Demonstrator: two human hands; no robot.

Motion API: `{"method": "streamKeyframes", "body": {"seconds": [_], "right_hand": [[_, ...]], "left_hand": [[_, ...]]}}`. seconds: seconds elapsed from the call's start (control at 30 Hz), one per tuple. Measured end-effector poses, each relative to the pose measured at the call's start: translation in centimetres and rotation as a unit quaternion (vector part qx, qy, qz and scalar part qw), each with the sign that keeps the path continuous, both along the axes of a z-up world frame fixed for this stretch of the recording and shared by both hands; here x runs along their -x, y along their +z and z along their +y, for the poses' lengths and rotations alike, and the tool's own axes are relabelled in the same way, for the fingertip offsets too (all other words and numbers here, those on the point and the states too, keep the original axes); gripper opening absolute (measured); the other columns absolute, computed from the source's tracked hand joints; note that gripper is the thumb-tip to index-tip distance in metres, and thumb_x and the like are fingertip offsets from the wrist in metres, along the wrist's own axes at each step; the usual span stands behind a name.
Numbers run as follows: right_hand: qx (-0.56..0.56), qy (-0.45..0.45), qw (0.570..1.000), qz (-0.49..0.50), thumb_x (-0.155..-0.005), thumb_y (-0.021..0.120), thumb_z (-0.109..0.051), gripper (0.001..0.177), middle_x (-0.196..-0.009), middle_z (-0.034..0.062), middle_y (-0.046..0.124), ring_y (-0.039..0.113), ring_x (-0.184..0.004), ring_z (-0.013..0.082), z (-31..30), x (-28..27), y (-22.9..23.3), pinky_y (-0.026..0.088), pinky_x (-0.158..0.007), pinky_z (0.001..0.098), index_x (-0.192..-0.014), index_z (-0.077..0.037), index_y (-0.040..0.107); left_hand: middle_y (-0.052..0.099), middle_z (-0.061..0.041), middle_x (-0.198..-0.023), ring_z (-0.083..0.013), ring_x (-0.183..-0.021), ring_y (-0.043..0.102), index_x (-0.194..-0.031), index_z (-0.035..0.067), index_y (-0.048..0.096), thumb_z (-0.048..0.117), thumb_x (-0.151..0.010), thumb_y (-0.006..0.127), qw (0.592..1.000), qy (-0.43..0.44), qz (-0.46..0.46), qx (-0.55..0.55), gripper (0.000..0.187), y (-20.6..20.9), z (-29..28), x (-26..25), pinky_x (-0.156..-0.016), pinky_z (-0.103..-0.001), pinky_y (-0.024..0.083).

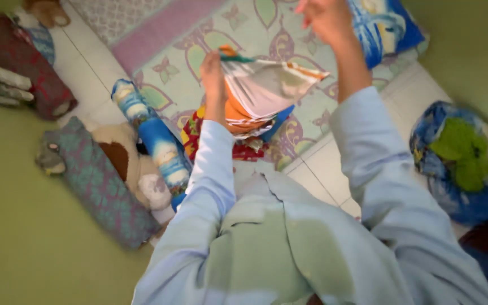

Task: Insert pillows into pillowcases and arrange them on the bed.

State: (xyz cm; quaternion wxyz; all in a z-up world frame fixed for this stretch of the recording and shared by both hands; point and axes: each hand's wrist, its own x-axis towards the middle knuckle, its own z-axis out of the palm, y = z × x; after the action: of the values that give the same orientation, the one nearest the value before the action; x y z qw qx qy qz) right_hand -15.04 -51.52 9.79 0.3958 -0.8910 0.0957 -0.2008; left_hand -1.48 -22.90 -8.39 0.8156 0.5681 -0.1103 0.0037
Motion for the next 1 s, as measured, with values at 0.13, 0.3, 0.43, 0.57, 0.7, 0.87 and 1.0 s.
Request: {"method": "streamKeyframes", "body": {"seconds": [0.13, 0.3, 0.43, 0.57, 0.7, 0.87, 1.0], "right_hand": [[0.283, 0.036, 0.941, 0.182, -0.081, 0.073, -0.023, 0.03, -0.104, 0.0092, 0.074, 0.068, -0.094, 0.0315, 4.7, 0.1, -7.1, 0.053, -0.076, 0.0501, -0.11, -0.022, 0.077], [0.188, -0.034, 0.924, 0.331, -0.072, 0.083, -0.035, 0.091, -0.132, 0.0216, 0.059, 0.057, -0.118, 0.0459, 11.7, 4.8, -14.7, 0.049, -0.085, 0.059, -0.152, -0.025, 0.04], [0.163, -0.131, 0.936, 0.284, -0.094, 0.061, -0.031, 0.033, -0.113, 0.0085, 0.074, 0.069, -0.107, 0.0354, 9.2, 3.1, -16.4, 0.054, -0.086, 0.0537, -0.125, -0.03, 0.071], [0.186, -0.152, 0.967, 0.085, -0.087, 0.061, -0.019, 0.02, -0.095, 0.014, 0.073, 0.068, -0.09, 0.0391, 7.6, 2.0, -13.3, 0.053, -0.073, 0.0528, -0.1, -0.017, 0.076], [0.107, -0.113, 0.987, -0.045, -0.085, 0.062, -0.015, 0.019, -0.092, 0.0154, 0.071, 0.068, -0.086, 0.0389, 11.3, 1.5, -7.4, 0.052, -0.072, 0.0496, -0.098, -0.015, 0.074], [0.121, 0.007, 0.99, -0.073, -0.085, 0.065, -0.011, 0.019, -0.097, 0.015, 0.071, 0.067, -0.091, 0.039, 15.0, 1.3, -6.2, 0.052, -0.076, 0.0474, -0.103, -0.011, 0.071], [0.159, 0.096, 0.968, -0.169, -0.082, 0.068, -0.015, 0.037, -0.107, 0.0196, 0.068, 0.064, -0.096, 0.0401, 15.3, 4.3, -0.5, 0.05, -0.08, 0.046, -0.117, -0.006, 0.067]], "left_hand": [[0.071, -0.003, -0.1, -0.0126, -0.093, 0.061, -0.11, -0.004, 0.071, 0.026, -0.101, 0.064, 0.999, -0.041, 0.012, 0.019, 0.032, 0.1, -2.5, 1.7, -0.086, -0.028, 0.048], [0.059, -0.001, -0.094, -0.0116, -0.089, 0.048, -0.107, -0.006, 0.069, 0.024, -0.109, 0.064, 0.989, -0.129, 0.026, 0.06, 0.031, 2.4, -0.9, 3.9, -0.081, -0.029, 0.041], [0.063, 0.001, -0.099, -0.0102, -0.094, 0.054, -0.111, -0.003, 0.068, 0.025, -0.106, 0.063, 0.989, -0.12, 0.062, 0.053, 0.029, 3.7, 0.2, 3.0, -0.085, -0.026, 0.044], [0.064, -0.008, -0.112, -0.0168, -0.099, 0.056, -0.124, -0.001, 0.07, 0.027, -0.105, 0.062, 0.998, -0.037, 0.041, -0.021, 0.035, 6.1, 2.2, 3.9, -0.091, -0.032, 0.045], [0.053, -0.019, -0.144, -0.0399, -0.134, 0.049, -0.14, -0.004, 0.052, 0.02, -0.076, 0.085, 0.9, 0.03, -0.361, -0.243, 0.075, 6.4, 1.6, 5.6, -0.112, -0.047, 0.038], [0.07, -0.024, -0.118, -0.0449, -0.105, 0.067, -0.122, 0.006, 0.071, 0.036, -0.05, 0.082, 0.841, 0.101, -0.306, -0.434, 0.078, 4.6, -1.1, 7.5, -0.083, -0.056, 0.052], [0.074, -0.02, -0.104, -0.0418, -0.101, 0.07, -0.121, 0.012, 0.07, 0.007, -0.086, 0.064, 0.943, 0.063, -0.069, -0.321, 0.035, 2.8, -1.8, 6.6, -0.084, -0.044, 0.054]]}}
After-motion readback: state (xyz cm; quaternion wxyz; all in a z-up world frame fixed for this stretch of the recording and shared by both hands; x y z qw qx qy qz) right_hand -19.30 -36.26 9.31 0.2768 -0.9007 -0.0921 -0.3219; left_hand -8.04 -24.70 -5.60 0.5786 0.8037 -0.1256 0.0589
